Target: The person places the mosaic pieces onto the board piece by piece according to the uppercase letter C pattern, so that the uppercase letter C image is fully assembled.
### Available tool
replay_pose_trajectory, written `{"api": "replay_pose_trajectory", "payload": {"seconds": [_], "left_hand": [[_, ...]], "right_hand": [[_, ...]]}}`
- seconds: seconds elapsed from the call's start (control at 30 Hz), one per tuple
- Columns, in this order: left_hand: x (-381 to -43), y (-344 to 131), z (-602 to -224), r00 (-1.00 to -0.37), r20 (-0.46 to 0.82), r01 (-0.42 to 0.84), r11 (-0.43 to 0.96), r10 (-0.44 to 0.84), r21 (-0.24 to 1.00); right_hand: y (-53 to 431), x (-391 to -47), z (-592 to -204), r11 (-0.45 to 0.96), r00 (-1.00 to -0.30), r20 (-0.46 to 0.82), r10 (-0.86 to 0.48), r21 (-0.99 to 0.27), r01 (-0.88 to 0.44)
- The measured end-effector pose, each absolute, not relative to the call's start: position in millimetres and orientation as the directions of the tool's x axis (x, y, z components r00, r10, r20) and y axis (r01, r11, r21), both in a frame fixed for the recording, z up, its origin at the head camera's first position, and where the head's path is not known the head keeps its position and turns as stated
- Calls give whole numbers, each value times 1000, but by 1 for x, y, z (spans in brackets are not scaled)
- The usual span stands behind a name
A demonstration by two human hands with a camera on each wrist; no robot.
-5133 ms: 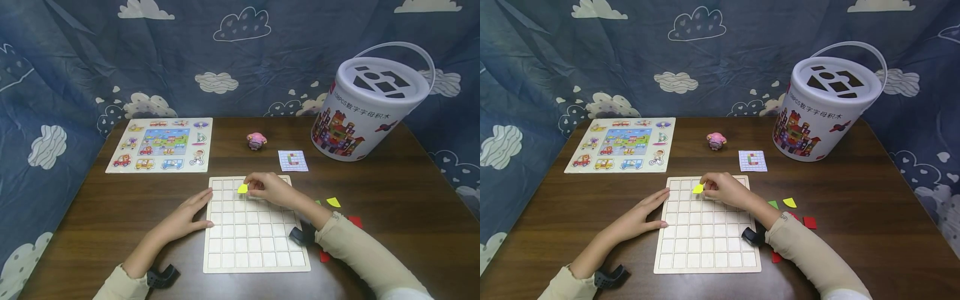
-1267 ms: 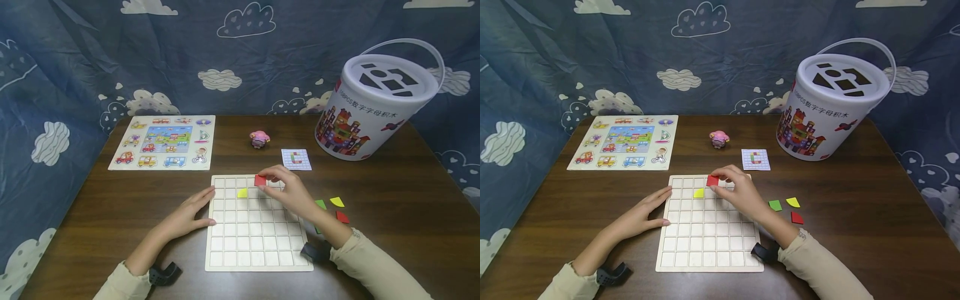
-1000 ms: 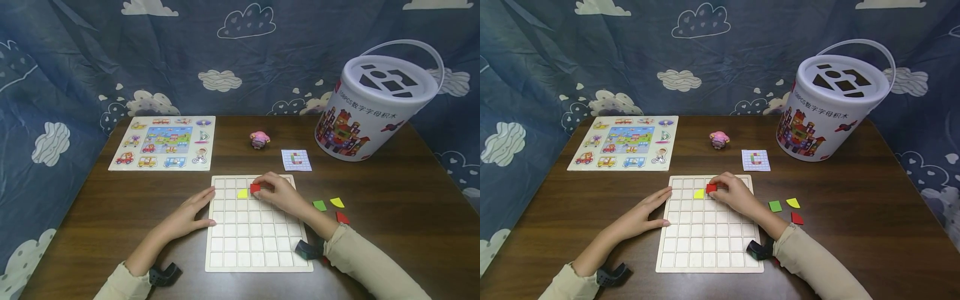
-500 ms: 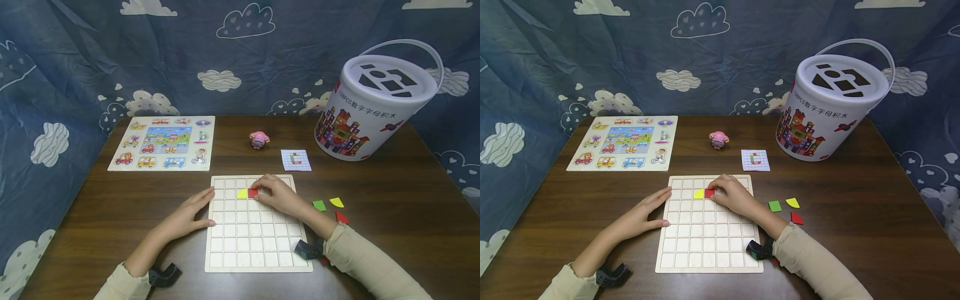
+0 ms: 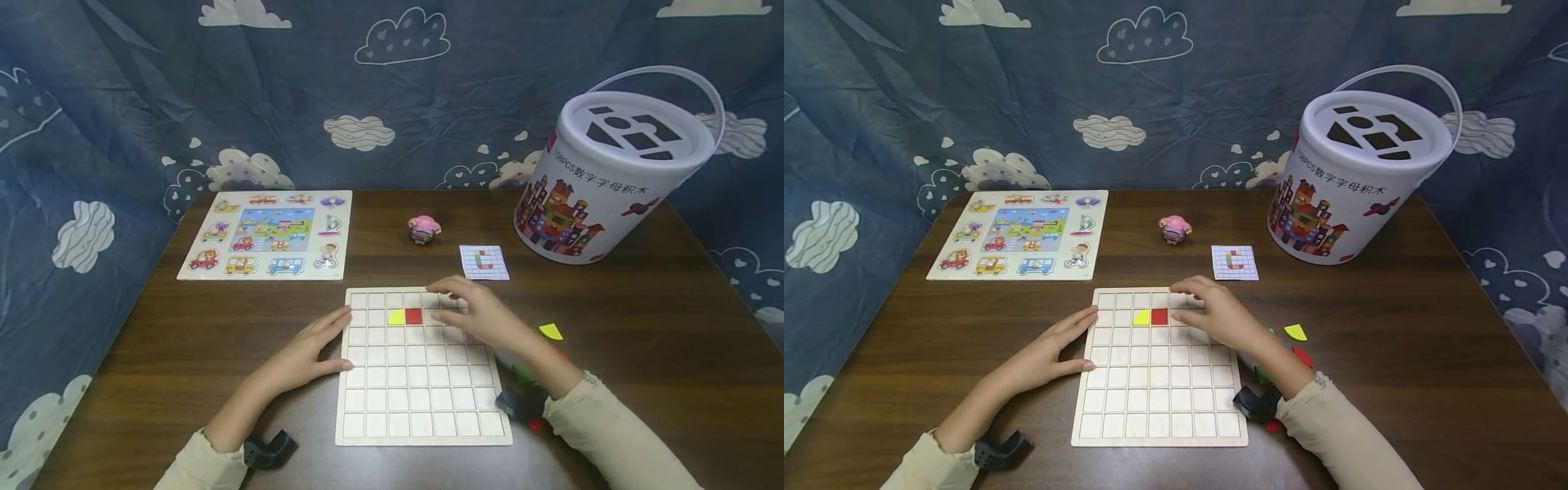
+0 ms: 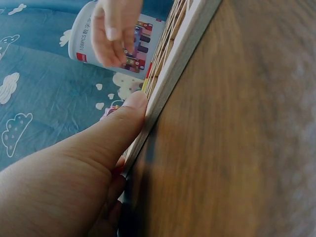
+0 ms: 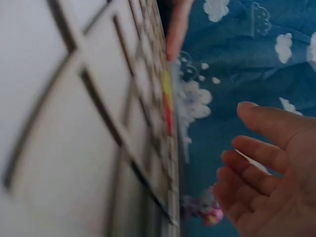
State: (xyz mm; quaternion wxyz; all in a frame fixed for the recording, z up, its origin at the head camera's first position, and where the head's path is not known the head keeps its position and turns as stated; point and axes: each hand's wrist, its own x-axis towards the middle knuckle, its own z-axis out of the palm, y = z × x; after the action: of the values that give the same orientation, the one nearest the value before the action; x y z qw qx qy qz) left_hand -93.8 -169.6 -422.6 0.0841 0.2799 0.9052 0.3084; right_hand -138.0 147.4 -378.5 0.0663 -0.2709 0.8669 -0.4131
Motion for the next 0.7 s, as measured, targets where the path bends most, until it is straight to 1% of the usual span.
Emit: {"api": "replay_pose_trajectory", "payload": {"seconds": [0.1,0.27,0.5,0.7], "left_hand": [[-94,-169,-423,-829,20,458,656,560,600],[-95,-169,-424,-826,21,462,655,563,598],[-95,-169,-423,-826,19,456,650,563,608],[-94,-170,-423,-826,23,459,647,563,610]], "right_hand": [[162,-133,-369,527,-852,176,-493,-719,-453],[193,-121,-360,594,-879,234,-416,-662,-457],[238,-105,-367,692,-935,187,-301,-632,-349],[269,-98,-386,736,-955,126,-269,-613,-288]]}}
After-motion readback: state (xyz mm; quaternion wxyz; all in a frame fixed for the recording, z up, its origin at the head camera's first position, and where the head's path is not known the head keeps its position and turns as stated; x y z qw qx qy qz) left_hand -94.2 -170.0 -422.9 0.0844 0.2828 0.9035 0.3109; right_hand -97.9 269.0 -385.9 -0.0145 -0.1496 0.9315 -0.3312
